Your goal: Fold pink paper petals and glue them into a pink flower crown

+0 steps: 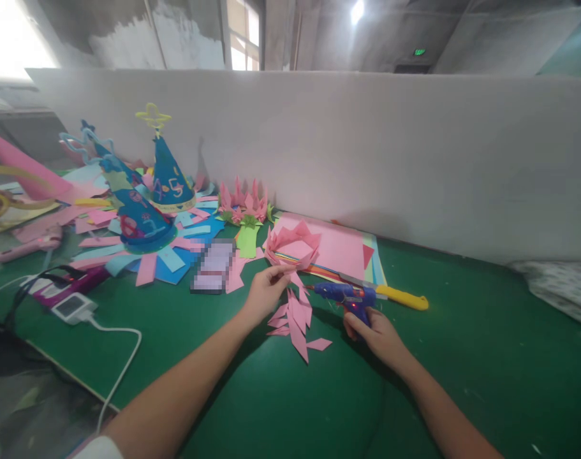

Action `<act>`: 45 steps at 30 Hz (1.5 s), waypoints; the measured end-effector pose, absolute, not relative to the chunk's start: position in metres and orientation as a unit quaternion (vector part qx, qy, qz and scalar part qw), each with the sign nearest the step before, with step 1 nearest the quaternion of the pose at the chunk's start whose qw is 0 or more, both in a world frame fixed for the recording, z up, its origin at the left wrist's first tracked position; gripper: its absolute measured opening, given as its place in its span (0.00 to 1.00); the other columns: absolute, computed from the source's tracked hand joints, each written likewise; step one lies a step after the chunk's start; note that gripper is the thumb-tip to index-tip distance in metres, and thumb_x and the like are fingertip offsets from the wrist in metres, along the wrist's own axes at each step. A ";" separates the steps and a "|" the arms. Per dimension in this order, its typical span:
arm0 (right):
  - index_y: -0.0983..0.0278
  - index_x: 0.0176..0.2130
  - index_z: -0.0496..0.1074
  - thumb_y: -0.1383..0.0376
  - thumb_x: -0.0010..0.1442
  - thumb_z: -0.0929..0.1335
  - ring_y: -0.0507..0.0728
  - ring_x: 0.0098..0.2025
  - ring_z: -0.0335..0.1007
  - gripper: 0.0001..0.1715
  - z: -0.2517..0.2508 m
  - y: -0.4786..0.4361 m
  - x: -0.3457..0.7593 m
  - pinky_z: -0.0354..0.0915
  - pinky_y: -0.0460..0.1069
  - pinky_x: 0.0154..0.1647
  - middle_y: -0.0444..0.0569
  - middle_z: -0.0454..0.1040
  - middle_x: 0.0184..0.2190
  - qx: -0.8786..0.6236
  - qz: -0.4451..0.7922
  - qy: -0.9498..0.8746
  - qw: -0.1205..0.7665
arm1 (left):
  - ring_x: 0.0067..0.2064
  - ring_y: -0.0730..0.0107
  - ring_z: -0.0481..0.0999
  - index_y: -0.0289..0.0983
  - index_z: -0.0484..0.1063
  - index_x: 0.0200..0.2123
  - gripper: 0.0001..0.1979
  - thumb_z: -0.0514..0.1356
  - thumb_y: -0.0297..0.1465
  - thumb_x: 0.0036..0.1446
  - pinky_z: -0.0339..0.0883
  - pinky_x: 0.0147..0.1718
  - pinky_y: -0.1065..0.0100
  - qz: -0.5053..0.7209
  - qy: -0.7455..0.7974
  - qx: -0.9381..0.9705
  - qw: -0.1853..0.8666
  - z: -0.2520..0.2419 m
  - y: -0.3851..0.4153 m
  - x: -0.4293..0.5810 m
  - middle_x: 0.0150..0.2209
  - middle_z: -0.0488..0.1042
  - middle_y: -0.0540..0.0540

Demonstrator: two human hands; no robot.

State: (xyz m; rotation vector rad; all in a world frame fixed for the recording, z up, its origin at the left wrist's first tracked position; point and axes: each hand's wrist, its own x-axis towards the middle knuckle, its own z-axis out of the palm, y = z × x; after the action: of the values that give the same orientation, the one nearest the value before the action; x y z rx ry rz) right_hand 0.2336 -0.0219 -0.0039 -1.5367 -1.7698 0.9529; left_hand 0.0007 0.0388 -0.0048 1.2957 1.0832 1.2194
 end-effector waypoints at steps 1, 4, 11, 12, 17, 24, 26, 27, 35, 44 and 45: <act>0.63 0.18 0.66 0.46 0.56 0.61 0.52 0.20 0.62 0.28 -0.004 -0.022 0.234 0.60 0.47 0.25 0.46 0.68 0.16 -0.579 0.357 -0.669 0.301 | 0.34 0.72 0.72 0.35 0.75 0.40 0.13 0.60 0.30 0.50 0.65 0.33 0.72 0.506 0.449 0.534 0.506 -0.005 0.039 0.000 0.36 0.77 0.46; 0.63 0.18 0.66 0.47 0.56 0.60 0.52 0.20 0.62 0.27 -0.005 -0.022 0.234 0.60 0.47 0.25 0.46 0.68 0.16 -0.576 0.355 -0.672 0.300 | 0.34 0.72 0.72 0.35 0.75 0.40 0.13 0.60 0.31 0.50 0.65 0.33 0.72 0.507 0.448 0.531 0.510 -0.005 0.040 0.000 0.35 0.76 0.46; 0.63 0.19 0.66 0.47 0.56 0.60 0.52 0.20 0.63 0.27 -0.007 -0.022 0.235 0.60 0.47 0.25 0.46 0.68 0.16 -0.578 0.362 -0.666 0.302 | 0.33 0.73 0.71 0.35 0.76 0.39 0.12 0.61 0.30 0.49 0.64 0.33 0.73 0.520 0.454 0.512 0.511 -0.003 0.041 -0.002 0.35 0.76 0.47; 0.63 0.19 0.66 0.47 0.56 0.60 0.52 0.20 0.63 0.27 -0.007 -0.022 0.235 0.60 0.47 0.25 0.46 0.68 0.16 -0.578 0.363 -0.666 0.302 | 0.33 0.73 0.71 0.35 0.76 0.39 0.13 0.61 0.30 0.49 0.65 0.33 0.72 0.523 0.455 0.507 0.513 -0.003 0.042 -0.003 0.35 0.76 0.46; 0.63 0.18 0.66 0.46 0.56 0.61 0.52 0.20 0.62 0.27 -0.004 -0.022 0.233 0.60 0.47 0.25 0.46 0.68 0.17 -0.582 0.364 -0.662 0.301 | 0.33 0.72 0.72 0.34 0.76 0.39 0.13 0.62 0.30 0.48 0.65 0.34 0.72 0.526 0.456 0.497 0.519 0.000 0.041 -0.003 0.34 0.76 0.46; 0.63 0.20 0.65 0.46 0.55 0.61 0.52 0.20 0.62 0.26 -0.007 -0.021 0.234 0.60 0.47 0.24 0.45 0.67 0.16 -0.576 0.386 -0.648 0.316 | 0.36 0.72 0.72 0.34 0.76 0.40 0.14 0.62 0.31 0.48 0.65 0.36 0.71 0.534 0.443 0.487 0.530 -0.001 0.043 -0.006 0.38 0.76 0.45; 0.63 0.21 0.65 0.46 0.55 0.62 0.51 0.20 0.62 0.26 -0.009 -0.021 0.235 0.60 0.47 0.24 0.45 0.67 0.17 -0.575 0.393 -0.643 0.320 | 0.36 0.71 0.72 0.34 0.76 0.40 0.14 0.62 0.31 0.47 0.64 0.37 0.71 0.538 0.442 0.479 0.534 -0.001 0.043 -0.007 0.38 0.76 0.45; 0.64 0.21 0.65 0.46 0.55 0.62 0.51 0.20 0.62 0.26 -0.009 -0.021 0.235 0.60 0.47 0.24 0.45 0.67 0.17 -0.574 0.397 -0.641 0.320 | 0.36 0.71 0.72 0.34 0.76 0.39 0.14 0.62 0.31 0.47 0.64 0.37 0.70 0.540 0.443 0.475 0.535 0.000 0.044 -0.007 0.37 0.76 0.45; 0.65 0.26 0.67 0.45 0.51 0.64 0.51 0.21 0.62 0.25 -0.006 -0.020 0.231 0.61 0.47 0.23 0.45 0.68 0.19 -0.604 0.404 -0.603 0.329 | 0.37 0.70 0.72 0.33 0.75 0.38 0.14 0.63 0.33 0.47 0.64 0.37 0.71 0.573 0.451 0.483 0.485 0.001 0.049 -0.014 0.35 0.76 0.46; 0.64 0.29 0.64 0.46 0.47 0.69 0.48 0.16 0.57 0.25 -0.007 -0.016 0.252 0.55 0.45 0.15 0.41 0.65 0.18 -0.635 0.468 -0.495 0.364 | 0.29 0.77 0.66 0.35 0.71 0.40 0.13 0.60 0.30 0.48 0.62 0.32 0.74 0.612 0.419 0.576 0.344 0.036 0.083 -0.036 0.30 0.69 0.51; 0.64 0.29 0.63 0.46 0.47 0.69 0.47 0.16 0.57 0.24 -0.007 -0.015 0.255 0.54 0.44 0.15 0.41 0.66 0.19 -0.634 0.482 -0.495 0.348 | 0.29 0.77 0.65 0.36 0.71 0.41 0.14 0.60 0.28 0.49 0.61 0.31 0.74 0.599 0.418 0.603 0.322 0.041 0.088 -0.037 0.28 0.68 0.52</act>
State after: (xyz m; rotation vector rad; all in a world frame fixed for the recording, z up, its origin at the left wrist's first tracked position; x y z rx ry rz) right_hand 0.2555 -0.0150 -0.0074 -1.6436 -1.2843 1.2487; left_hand -0.0366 0.0876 0.0410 1.5836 1.0971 1.5721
